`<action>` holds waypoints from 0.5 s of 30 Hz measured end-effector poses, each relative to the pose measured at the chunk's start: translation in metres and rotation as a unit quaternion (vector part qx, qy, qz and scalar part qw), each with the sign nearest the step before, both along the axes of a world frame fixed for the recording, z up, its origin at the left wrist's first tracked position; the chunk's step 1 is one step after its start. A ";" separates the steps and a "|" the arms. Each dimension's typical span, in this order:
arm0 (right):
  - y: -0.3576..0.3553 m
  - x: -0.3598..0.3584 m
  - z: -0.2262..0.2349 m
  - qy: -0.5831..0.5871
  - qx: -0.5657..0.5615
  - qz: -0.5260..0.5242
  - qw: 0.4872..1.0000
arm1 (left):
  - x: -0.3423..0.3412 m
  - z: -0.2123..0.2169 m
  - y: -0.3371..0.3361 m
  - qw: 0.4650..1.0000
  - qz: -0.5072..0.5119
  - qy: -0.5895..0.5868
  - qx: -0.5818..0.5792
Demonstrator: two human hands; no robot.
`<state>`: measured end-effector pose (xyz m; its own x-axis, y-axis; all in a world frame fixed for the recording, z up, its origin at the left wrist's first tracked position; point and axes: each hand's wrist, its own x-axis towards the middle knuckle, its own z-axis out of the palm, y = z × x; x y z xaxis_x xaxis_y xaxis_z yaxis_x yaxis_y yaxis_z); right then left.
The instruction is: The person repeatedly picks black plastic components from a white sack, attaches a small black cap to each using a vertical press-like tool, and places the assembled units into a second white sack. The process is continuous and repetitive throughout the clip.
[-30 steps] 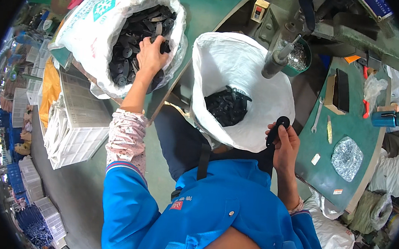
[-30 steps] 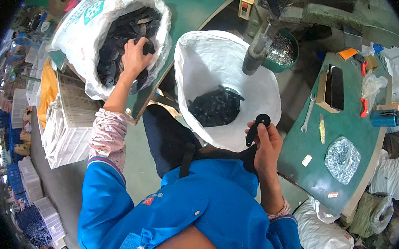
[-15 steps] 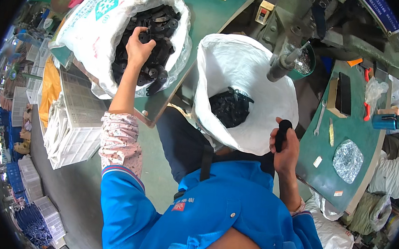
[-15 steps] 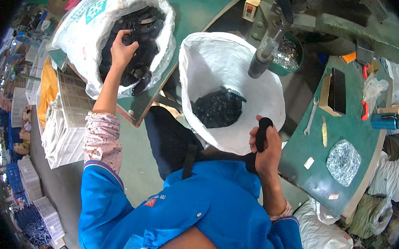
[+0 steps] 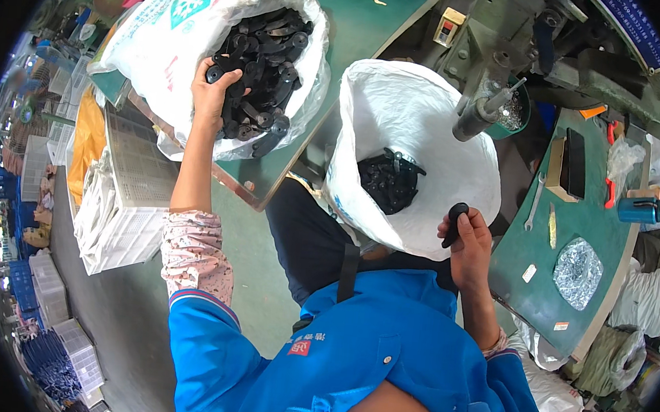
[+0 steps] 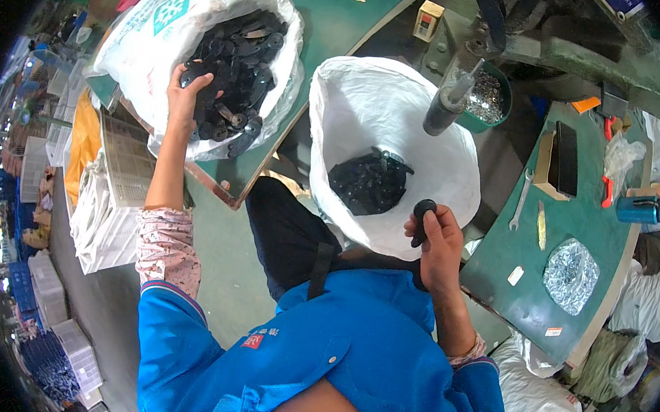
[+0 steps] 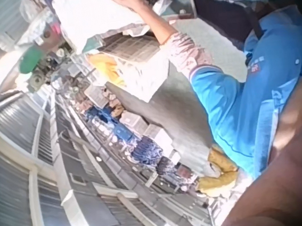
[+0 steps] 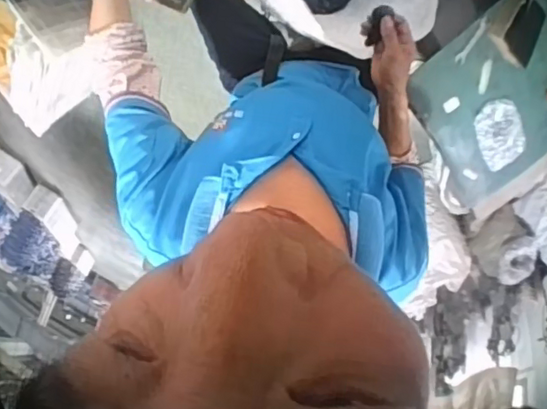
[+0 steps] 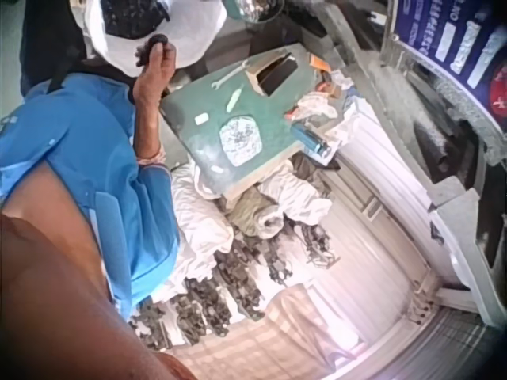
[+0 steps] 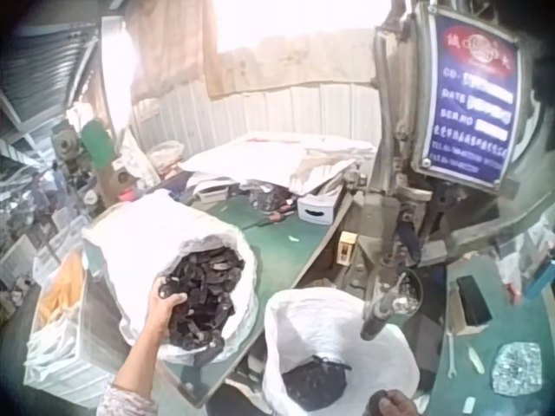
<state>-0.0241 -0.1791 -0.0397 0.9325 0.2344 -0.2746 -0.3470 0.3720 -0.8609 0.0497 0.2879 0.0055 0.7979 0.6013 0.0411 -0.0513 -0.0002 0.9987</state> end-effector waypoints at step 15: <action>0.031 -0.001 0.001 -0.224 -0.213 0.098 0.946 | -0.005 0.025 -0.097 0.922 -0.095 -0.126 -0.354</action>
